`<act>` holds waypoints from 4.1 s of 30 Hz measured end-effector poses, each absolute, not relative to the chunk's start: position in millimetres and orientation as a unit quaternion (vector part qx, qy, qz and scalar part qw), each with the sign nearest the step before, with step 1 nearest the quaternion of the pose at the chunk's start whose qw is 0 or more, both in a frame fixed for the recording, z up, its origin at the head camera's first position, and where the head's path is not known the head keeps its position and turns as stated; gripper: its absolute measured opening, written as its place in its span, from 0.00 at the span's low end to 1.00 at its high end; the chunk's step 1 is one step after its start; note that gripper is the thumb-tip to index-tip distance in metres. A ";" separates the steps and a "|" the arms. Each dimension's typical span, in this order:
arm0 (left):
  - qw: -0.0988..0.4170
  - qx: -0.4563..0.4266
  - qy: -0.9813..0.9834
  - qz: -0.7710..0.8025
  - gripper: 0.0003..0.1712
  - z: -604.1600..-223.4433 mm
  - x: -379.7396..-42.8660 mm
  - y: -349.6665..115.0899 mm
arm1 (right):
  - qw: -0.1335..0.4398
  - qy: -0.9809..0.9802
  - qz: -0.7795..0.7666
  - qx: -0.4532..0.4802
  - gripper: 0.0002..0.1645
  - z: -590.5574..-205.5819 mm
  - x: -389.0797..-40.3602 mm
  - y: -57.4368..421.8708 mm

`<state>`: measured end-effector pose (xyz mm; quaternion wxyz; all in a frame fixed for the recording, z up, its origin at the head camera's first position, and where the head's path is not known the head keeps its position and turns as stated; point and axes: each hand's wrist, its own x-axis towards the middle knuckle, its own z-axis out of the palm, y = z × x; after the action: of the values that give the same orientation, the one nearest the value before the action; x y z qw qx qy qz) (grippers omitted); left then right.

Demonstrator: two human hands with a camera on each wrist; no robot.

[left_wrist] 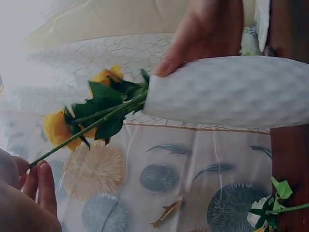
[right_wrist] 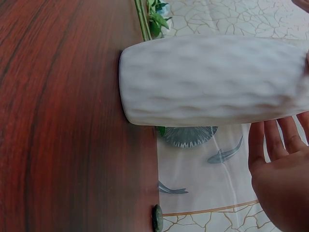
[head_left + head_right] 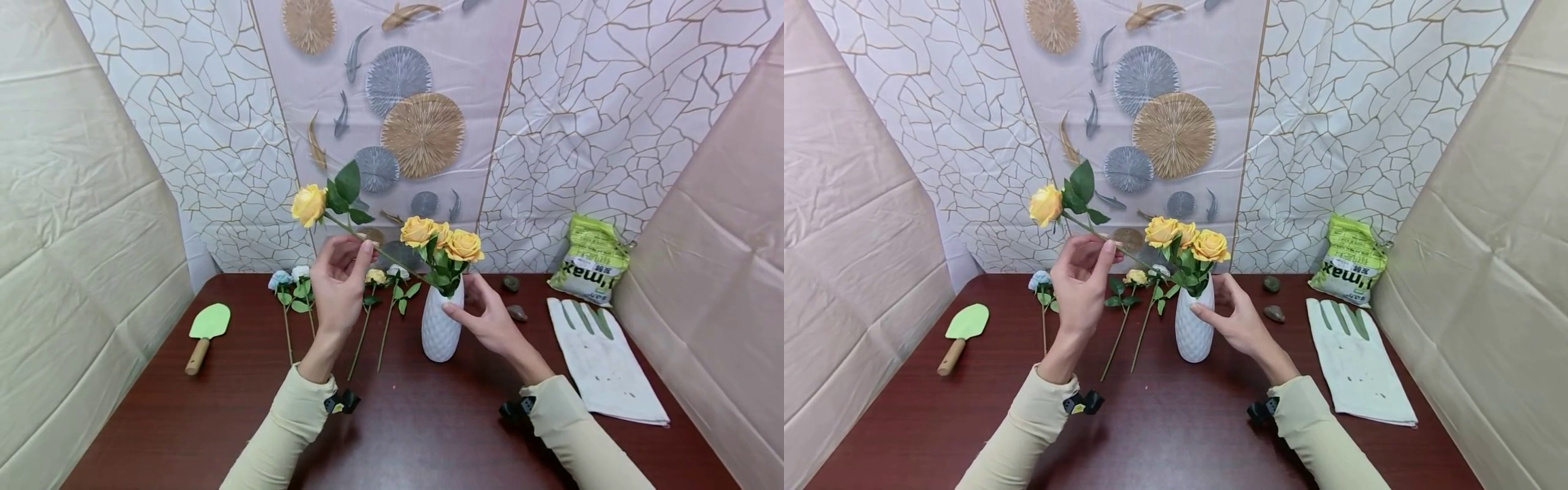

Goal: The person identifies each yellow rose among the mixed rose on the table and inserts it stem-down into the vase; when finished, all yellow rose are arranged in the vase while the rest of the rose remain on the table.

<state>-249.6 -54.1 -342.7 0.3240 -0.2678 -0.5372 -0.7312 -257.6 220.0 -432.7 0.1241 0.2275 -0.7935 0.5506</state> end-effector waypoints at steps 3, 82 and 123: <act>0.331 -0.294 -0.545 -0.712 0.07 -348.4 -249.2 -47.2 | 0.126 -0.793 0.550 0.230 0.25 -432.6 -257.6 219.6; -0.022 -0.015 -0.938 -0.344 0.05 -449.4 -319.6 -92.6 | 0.118 -0.803 0.543 0.214 0.31 -413.1 -243.8 213.8; 0.110 -0.105 -0.716 -0.681 0.16 -365.4 -294.1 -103.5 | 0.127 -0.818 0.524 0.200 0.33 -401.6 -232.0 205.9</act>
<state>-294.1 -103.5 -365.4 0.1099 -0.1054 -0.7162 -0.6811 -232.0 205.9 -401.6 0.1274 0.2000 -0.8178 0.5244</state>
